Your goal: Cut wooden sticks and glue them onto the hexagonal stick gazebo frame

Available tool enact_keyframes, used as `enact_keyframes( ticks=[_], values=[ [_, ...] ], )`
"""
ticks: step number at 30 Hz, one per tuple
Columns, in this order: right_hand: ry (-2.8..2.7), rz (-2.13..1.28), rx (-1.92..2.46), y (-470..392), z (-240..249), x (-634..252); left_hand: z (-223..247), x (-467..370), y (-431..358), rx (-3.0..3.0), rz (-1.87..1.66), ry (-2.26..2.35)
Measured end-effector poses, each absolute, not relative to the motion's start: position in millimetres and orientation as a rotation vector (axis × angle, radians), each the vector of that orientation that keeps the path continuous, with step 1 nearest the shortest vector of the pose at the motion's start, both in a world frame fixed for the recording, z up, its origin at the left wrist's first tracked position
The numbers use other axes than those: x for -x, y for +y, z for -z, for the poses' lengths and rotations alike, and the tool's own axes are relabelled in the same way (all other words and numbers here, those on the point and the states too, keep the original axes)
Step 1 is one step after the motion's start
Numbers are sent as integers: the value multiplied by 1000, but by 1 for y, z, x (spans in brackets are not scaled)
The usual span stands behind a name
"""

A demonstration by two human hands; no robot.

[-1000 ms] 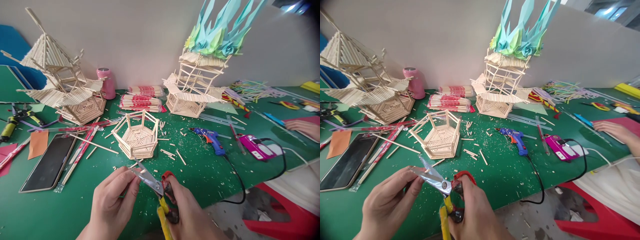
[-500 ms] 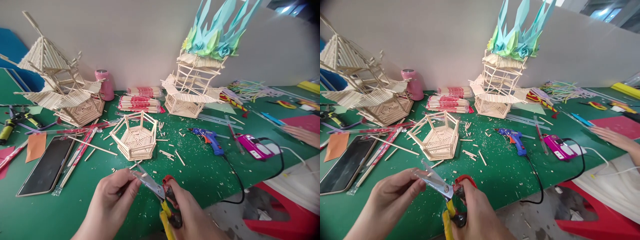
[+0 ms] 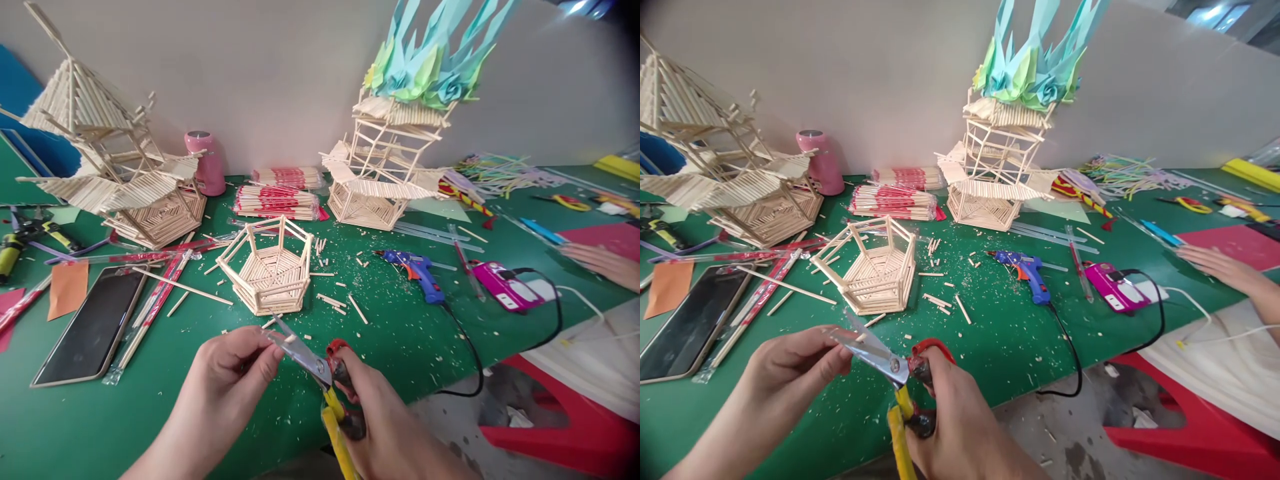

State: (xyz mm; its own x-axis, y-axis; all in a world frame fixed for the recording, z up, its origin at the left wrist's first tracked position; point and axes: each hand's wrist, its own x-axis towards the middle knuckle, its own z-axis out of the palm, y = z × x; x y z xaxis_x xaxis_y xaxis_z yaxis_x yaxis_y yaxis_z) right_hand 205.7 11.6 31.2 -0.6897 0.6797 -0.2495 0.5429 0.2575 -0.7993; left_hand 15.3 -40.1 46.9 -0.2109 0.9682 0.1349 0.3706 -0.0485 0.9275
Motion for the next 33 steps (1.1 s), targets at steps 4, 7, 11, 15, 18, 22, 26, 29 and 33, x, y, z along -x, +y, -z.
enact_keyframes(
  ticks=[4,7,11,15,18,22,26,29,33],
  values=[
    [-2351,-1388,1204,11,-30,-205,-45,-22,-41,-1692,-1390,1790],
    [-2387,-1376,1189,13,-33,-207,-45,-16,-40,-1587,-1320,1610],
    [-2398,-1400,1149,15,-34,-207,-45,-6,-39,-1307,-1191,1421],
    [-2331,-1485,1183,12,-28,-205,-43,-13,-40,-1411,-1239,1612],
    [-2315,-1486,1207,10,-23,-205,-40,-21,-40,-1518,-1349,1780],
    [-2344,-1447,1224,11,-26,-205,-39,-16,-40,-1441,-1281,1664],
    [-2357,-1496,1182,13,-34,-203,-38,-7,-41,-1210,-1163,1455],
    [-2330,-1489,1190,13,-35,-201,-38,-11,-42,-1256,-1186,1545],
    [-2322,-1467,1221,12,-28,-201,-36,-21,-44,-1466,-1323,1751]
  ],
)
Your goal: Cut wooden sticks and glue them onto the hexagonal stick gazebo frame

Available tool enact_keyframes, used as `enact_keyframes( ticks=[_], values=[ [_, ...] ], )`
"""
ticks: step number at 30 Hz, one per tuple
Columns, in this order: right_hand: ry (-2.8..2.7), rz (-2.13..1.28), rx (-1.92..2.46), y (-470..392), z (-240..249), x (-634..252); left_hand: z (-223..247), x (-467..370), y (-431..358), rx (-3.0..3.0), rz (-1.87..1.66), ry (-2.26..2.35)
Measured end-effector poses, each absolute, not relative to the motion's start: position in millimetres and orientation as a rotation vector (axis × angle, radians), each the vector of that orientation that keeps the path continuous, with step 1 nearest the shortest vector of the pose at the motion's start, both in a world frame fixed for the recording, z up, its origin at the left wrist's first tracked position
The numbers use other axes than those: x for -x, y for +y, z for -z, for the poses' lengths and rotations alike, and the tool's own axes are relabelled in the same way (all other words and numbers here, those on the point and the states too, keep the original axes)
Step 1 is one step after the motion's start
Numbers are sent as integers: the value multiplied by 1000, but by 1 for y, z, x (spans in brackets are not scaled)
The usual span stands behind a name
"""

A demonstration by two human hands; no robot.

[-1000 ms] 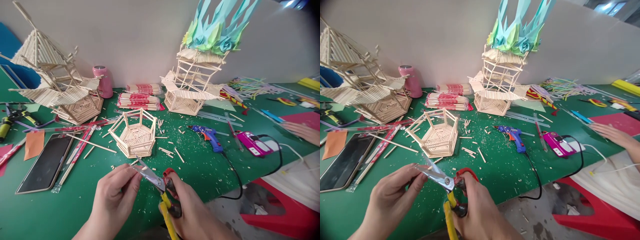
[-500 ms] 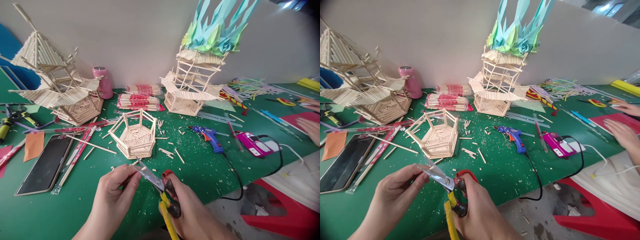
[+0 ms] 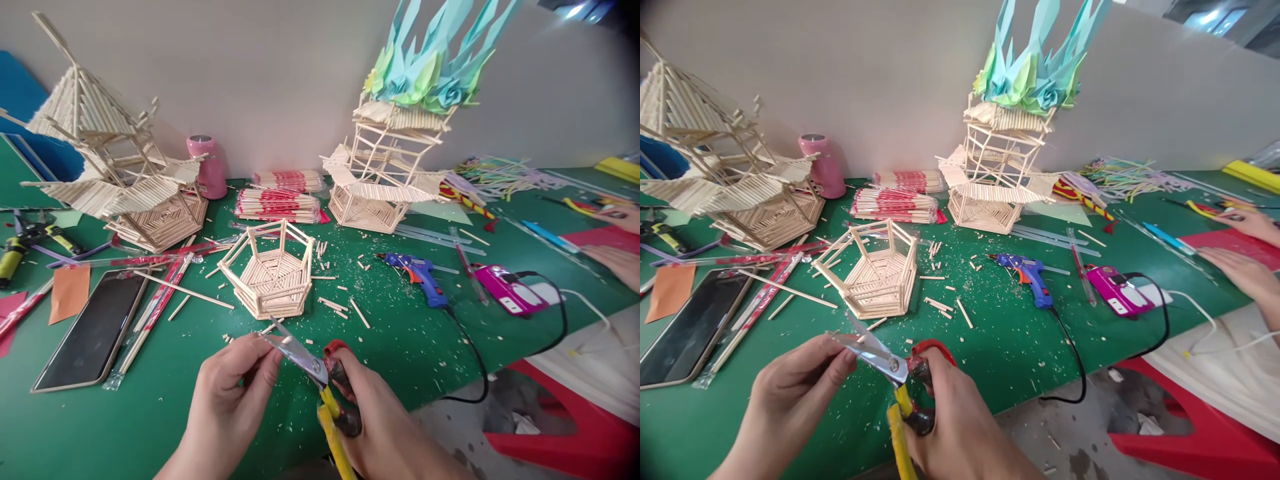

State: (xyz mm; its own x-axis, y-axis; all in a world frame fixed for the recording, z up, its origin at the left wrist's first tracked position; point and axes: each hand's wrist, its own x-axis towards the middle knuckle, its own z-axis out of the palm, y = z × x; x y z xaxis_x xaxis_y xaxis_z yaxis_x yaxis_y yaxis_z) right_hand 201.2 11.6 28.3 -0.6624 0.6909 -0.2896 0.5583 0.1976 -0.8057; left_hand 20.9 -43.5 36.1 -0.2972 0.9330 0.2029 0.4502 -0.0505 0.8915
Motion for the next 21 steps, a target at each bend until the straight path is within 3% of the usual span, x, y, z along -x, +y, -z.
enact_keyframes(
  ticks=[8,16,21],
  values=[
    [-2347,-1451,1151,11,-26,-206,-38,-3,-41,-1127,-1114,1386],
    [-2269,-1529,1224,8,-21,-202,-40,-21,-41,-1509,-1335,1782],
    [-2304,-1458,1153,9,-17,-207,-37,-8,-44,-1255,-1137,1513]
  ],
)
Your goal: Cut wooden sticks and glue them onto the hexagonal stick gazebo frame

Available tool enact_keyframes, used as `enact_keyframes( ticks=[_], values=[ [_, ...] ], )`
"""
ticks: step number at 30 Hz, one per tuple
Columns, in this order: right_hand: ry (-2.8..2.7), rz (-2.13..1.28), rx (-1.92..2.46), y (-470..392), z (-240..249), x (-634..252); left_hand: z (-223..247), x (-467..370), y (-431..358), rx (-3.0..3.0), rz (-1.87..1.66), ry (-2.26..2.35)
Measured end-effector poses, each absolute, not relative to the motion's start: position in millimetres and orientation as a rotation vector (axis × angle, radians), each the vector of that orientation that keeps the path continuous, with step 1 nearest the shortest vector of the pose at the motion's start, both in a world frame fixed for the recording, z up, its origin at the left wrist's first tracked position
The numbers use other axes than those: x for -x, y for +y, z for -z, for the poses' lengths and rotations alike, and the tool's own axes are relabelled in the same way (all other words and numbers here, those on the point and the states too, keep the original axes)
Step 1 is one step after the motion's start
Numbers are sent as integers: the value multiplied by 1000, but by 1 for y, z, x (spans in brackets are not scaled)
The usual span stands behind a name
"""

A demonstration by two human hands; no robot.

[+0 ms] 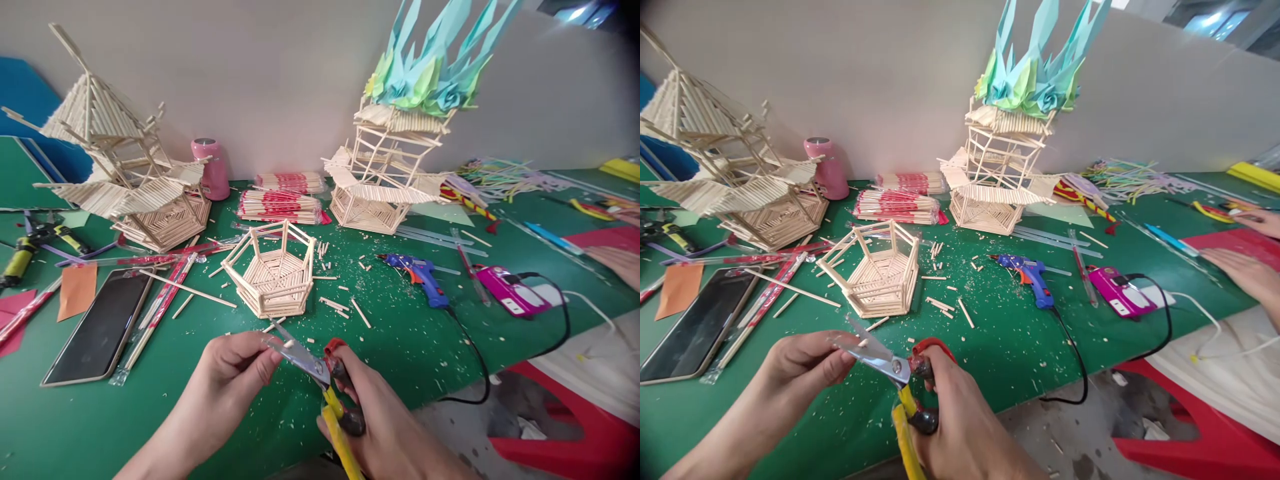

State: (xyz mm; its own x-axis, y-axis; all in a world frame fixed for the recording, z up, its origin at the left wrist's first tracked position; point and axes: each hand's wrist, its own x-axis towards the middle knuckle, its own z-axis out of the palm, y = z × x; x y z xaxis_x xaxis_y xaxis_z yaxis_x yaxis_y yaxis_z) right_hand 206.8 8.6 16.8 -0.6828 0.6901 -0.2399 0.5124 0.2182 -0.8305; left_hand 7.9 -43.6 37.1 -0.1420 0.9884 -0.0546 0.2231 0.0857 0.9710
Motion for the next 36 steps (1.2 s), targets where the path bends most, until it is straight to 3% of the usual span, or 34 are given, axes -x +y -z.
enact_keyframes(
  ticks=[4,15,25,36],
  values=[
    [-2270,-1565,1143,9,-22,-202,-36,-2,-41,-1128,-1059,1405],
    [-2215,-1497,1291,8,-22,-201,-43,-16,-43,-1494,-1187,1724],
    [-1922,-1818,1232,15,-25,-206,-41,-9,-39,-1260,-1189,1773],
    [-2171,-1463,1159,9,-22,-208,-36,-11,-39,-1270,-1190,1731]
  ],
)
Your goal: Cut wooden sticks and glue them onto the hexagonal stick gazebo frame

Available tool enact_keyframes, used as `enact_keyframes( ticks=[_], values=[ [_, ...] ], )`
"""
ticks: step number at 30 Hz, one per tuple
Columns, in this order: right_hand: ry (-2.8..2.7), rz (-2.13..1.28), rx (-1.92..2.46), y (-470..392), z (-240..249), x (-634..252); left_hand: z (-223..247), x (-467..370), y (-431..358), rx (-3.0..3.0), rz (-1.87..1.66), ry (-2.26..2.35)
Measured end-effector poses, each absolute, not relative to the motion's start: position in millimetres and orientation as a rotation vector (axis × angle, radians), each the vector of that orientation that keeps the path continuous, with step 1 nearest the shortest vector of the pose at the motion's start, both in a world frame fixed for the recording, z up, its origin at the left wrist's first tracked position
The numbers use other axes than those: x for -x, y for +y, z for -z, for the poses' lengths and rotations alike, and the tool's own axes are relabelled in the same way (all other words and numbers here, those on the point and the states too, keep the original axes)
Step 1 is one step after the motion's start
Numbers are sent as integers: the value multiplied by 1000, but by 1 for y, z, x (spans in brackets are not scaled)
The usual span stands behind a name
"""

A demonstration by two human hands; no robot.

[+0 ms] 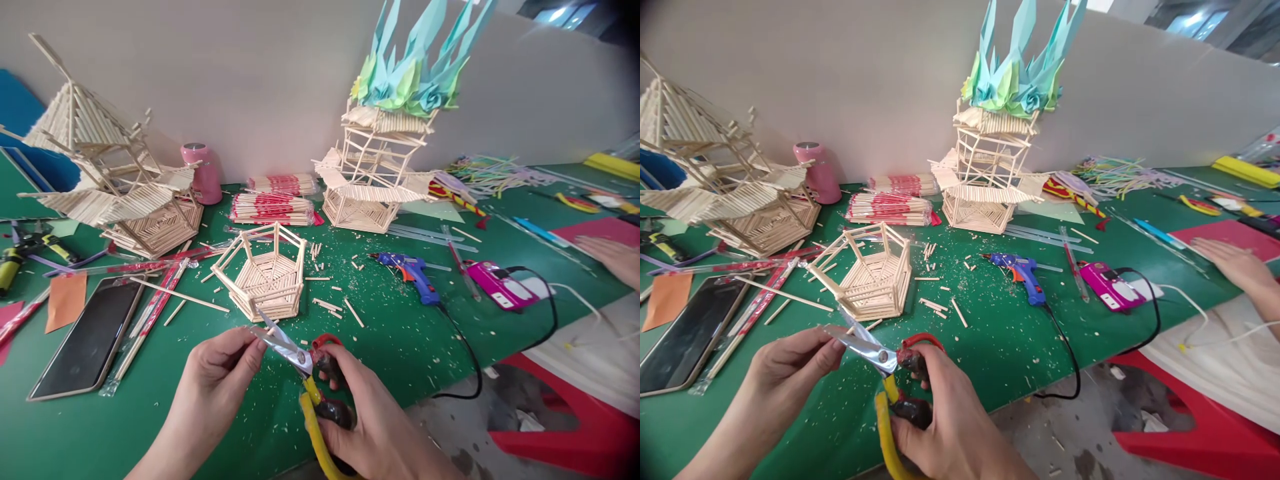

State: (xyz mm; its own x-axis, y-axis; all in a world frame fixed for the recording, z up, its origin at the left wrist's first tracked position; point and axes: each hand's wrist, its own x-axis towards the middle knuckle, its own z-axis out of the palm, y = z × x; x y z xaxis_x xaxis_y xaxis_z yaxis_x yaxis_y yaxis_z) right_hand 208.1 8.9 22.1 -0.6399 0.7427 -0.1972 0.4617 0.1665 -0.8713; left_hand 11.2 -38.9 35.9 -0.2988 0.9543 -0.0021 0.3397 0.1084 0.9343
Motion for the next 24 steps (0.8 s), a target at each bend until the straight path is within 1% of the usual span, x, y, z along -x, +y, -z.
enact_keyframes(
  ticks=[8,13,24],
  values=[
    [-1979,-1557,1300,3,-27,-202,-26,-15,-41,-1169,-1363,1658],
    [-1948,-1558,1310,1,-27,-203,-30,-17,-40,-1172,-1399,1653],
    [-2019,-1478,1335,1,-28,-201,-29,-10,-42,-1289,-1312,1664]
  ],
)
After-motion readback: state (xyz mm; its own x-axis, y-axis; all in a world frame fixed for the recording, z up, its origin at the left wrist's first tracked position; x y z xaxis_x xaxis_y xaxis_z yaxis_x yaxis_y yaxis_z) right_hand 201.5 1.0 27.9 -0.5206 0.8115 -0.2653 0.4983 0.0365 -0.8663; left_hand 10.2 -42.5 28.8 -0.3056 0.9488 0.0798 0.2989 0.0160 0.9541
